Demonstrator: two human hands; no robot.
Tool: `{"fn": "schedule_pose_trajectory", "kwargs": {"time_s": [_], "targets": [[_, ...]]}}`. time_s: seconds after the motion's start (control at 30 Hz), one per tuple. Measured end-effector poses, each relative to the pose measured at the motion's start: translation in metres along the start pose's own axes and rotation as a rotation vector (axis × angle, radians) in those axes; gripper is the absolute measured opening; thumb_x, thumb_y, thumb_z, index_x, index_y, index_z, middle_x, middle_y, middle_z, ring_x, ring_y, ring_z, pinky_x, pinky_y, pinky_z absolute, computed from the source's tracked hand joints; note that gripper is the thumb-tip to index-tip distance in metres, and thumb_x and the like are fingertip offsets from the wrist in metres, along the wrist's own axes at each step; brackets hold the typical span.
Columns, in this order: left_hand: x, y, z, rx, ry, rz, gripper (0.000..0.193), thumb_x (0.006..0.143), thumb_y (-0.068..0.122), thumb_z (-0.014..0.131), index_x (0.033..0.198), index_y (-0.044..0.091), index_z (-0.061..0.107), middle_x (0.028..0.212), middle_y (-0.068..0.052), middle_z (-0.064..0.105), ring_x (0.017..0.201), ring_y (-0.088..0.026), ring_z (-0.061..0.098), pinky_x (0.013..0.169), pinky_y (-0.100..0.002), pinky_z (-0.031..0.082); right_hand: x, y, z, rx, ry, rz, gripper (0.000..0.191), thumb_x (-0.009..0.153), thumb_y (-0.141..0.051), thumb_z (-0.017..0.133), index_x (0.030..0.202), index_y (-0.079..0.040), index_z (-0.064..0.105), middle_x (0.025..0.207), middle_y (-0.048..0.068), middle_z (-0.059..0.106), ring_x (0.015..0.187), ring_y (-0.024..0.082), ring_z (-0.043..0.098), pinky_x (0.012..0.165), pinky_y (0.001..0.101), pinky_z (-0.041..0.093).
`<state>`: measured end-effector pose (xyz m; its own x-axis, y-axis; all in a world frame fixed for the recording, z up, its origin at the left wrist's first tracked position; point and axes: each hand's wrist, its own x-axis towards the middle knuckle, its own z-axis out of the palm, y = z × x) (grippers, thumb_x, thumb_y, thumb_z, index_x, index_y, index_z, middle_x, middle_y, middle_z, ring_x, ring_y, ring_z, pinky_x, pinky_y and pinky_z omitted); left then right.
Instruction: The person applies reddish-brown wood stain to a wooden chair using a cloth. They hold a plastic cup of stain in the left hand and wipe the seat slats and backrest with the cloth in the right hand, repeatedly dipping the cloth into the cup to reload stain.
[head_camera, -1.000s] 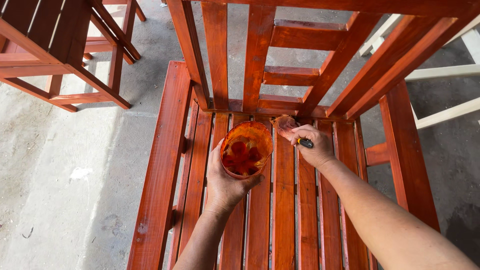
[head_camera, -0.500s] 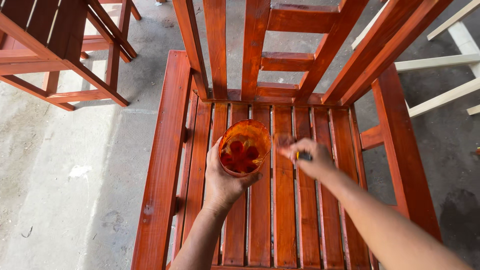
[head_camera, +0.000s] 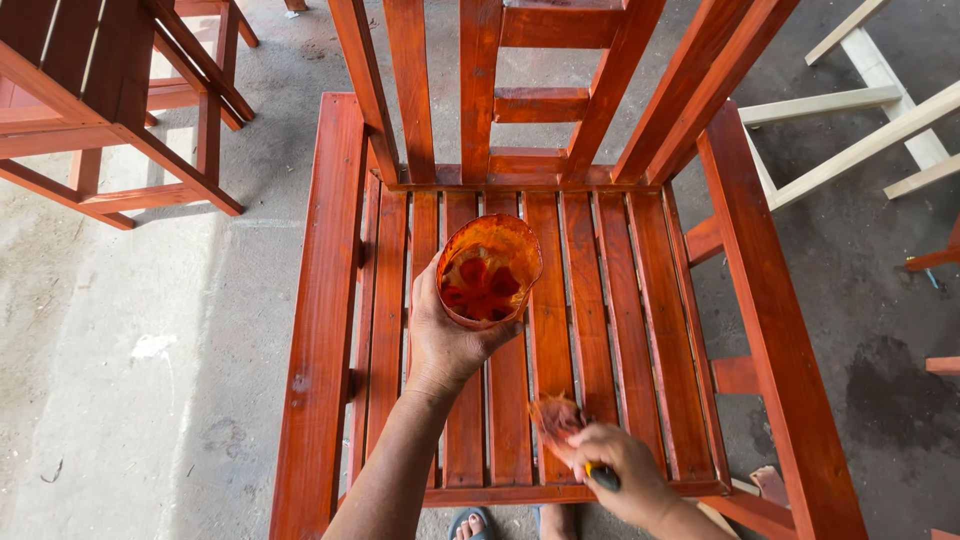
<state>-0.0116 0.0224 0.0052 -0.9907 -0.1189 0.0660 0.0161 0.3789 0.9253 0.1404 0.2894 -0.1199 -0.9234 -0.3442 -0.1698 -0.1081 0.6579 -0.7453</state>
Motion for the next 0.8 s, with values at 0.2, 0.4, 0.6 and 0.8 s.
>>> {"fn": "schedule_pose_trajectory", "kwargs": {"time_s": [0.2,0.4,0.6,0.8], "targets": [[-0.022,-0.001,-0.019,-0.080,-0.043,-0.042,0.115,0.052,0.022,0.099,0.150,0.013,0.039,0.141,-0.012,0.045,0.133,-0.027,0.052,0.114,-0.039,0.048,-0.062,0.001,0.026,0.251,0.044,-0.025,0.016,0.073,0.003,0.080,0.074,-0.006,0.066,0.096,0.011,0.076,0.095,0.024,0.073,0.080,0.0398,0.058],[-0.039,-0.010,-0.050,0.028,-0.009,0.043,0.114,0.051,0.024,0.101,0.147,0.010,0.042,0.140,-0.013,0.049,0.131,-0.029,0.054,0.114,-0.040,0.048,-0.055,-0.053,0.112,0.593,0.291,-0.008,0.013,0.081,-0.006,0.079,0.081,-0.009,0.067,0.090,0.008,0.077,0.079,0.016,0.080,0.073,0.0354,0.066],[-0.057,-0.006,-0.065,0.115,0.031,0.117,0.113,0.051,0.027,0.102,0.145,0.008,0.044,0.135,-0.014,0.051,0.129,-0.030,0.053,0.112,-0.041,0.048,0.008,-0.157,0.205,0.583,0.264,0.141,0.012,0.078,-0.004,0.080,0.080,-0.010,0.069,0.087,0.008,0.075,0.084,0.020,0.076,0.077,0.0349,0.061],[-0.085,-0.005,-0.066,0.037,0.080,0.162,0.103,0.057,0.029,0.101,0.144,0.008,0.050,0.136,-0.013,0.054,0.129,-0.028,0.059,0.110,-0.039,0.052,-0.012,-0.130,0.204,0.397,0.350,-0.075,0.017,0.071,0.002,0.076,0.079,-0.011,0.070,0.088,0.008,0.071,0.087,0.027,0.072,0.076,0.0356,0.058]]}}
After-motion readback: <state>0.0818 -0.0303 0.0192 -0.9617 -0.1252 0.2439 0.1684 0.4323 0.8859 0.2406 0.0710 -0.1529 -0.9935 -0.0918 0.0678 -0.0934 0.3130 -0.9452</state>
